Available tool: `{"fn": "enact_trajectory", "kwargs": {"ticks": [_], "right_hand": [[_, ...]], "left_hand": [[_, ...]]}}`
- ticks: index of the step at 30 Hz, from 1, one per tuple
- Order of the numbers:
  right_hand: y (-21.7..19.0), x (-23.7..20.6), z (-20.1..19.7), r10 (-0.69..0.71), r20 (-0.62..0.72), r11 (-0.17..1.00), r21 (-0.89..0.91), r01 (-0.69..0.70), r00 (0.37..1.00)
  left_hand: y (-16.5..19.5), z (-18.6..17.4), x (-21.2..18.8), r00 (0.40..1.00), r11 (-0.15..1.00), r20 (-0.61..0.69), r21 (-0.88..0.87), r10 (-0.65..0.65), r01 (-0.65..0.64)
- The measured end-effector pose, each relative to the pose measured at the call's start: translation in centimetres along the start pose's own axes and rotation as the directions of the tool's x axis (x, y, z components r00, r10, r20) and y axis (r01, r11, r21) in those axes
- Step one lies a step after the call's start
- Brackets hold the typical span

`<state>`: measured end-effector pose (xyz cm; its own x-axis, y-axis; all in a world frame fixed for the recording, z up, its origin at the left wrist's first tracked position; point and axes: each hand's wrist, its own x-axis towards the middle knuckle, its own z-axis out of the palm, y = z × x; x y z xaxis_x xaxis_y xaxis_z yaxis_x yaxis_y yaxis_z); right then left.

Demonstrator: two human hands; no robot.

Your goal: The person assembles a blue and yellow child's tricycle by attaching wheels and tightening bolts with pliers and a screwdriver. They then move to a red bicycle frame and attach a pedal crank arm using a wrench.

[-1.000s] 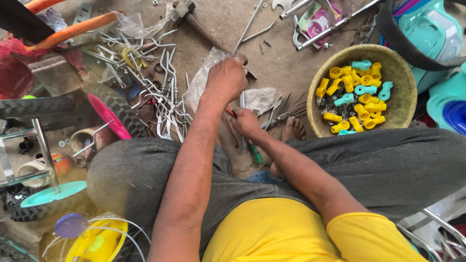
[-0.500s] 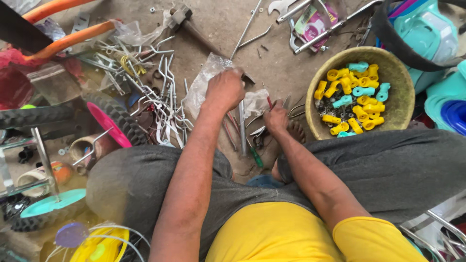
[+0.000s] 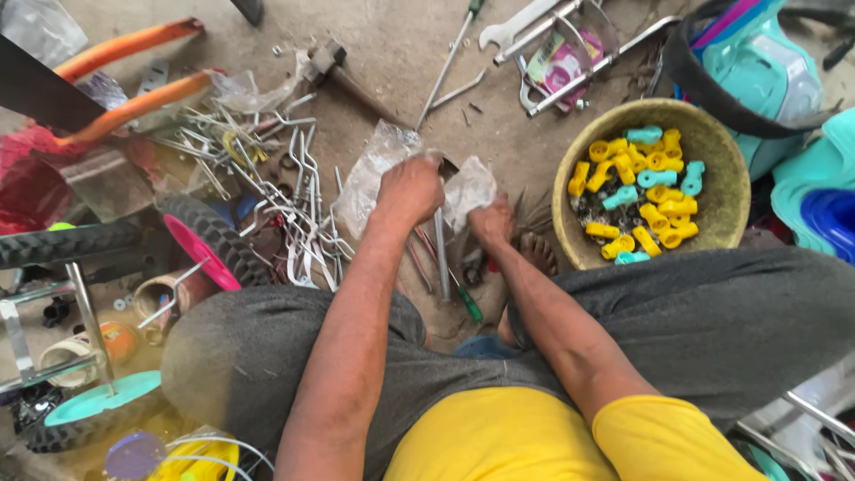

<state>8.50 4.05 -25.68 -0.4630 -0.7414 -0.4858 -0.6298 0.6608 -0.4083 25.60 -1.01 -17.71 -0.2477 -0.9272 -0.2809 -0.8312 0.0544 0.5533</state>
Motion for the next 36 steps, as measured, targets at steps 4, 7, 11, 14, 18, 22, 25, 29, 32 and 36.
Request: {"fn": "enact_trajectory", "kwargs": {"ticks": [4,7,11,14,18,22,25,29,32,36], "right_hand": [[-2.2,3.4,-1.7,-0.081,-0.009,0.991,-0.105,0.080,0.997],[-4.2,6.5,-3.5,-0.270,-0.188,0.915,0.256,0.312,0.944],[-3.8,8.4,-5.3,-0.523,-0.124,0.850,0.002,0.527,0.843],[-1.2,8.3,-6.7,-0.677,0.399,0.559,-0.268,0.784,0.619],[-0.6,9.7,-8.6,-0.657,0.110,0.716,-0.217,0.663,0.746],[-4.0,12.0,-9.6,-0.112,-0.093,0.935,0.326,0.136,0.989],[-5.8,13.1,-9.0,0.176,-0.166,0.862,0.502,-0.071,0.970],[-6.6,15.3,-7.3,0.298,-0.292,0.867,0.481,-0.130,0.909],[-6.6,16.9,-6.5,0.319,-0.315,0.807,0.585,-0.082,0.894],[-7.3,18.1,-7.2,0.234,0.148,0.242,0.948,-0.205,0.961]], "left_hand": [[-0.1,-0.6,-0.5,1.000,0.998,0.011,-0.047,-0.028,0.028],[-0.3,-0.9,-0.9,1.000,0.999,-0.009,-0.052,-0.016,0.016],[-0.6,-0.7,-0.8,0.995,0.997,0.065,0.025,-0.075,0.073],[-0.5,-0.2,-0.3,0.997,0.998,0.057,0.016,-0.057,0.056],[-0.2,0.6,0.2,0.996,0.999,0.083,0.020,-0.033,0.031],[-0.1,0.9,0.4,0.996,0.999,0.087,-0.013,-0.029,0.030],[-0.3,0.8,-0.1,0.992,0.998,0.107,0.013,-0.068,0.067],[-0.3,0.4,-1.3,0.985,0.996,0.146,0.012,-0.091,0.090],[0.0,0.2,-1.9,0.983,0.996,0.158,0.014,-0.092,0.091],[0.3,0.2,-1.8,0.985,0.999,0.163,0.011,-0.051,0.050]]}}
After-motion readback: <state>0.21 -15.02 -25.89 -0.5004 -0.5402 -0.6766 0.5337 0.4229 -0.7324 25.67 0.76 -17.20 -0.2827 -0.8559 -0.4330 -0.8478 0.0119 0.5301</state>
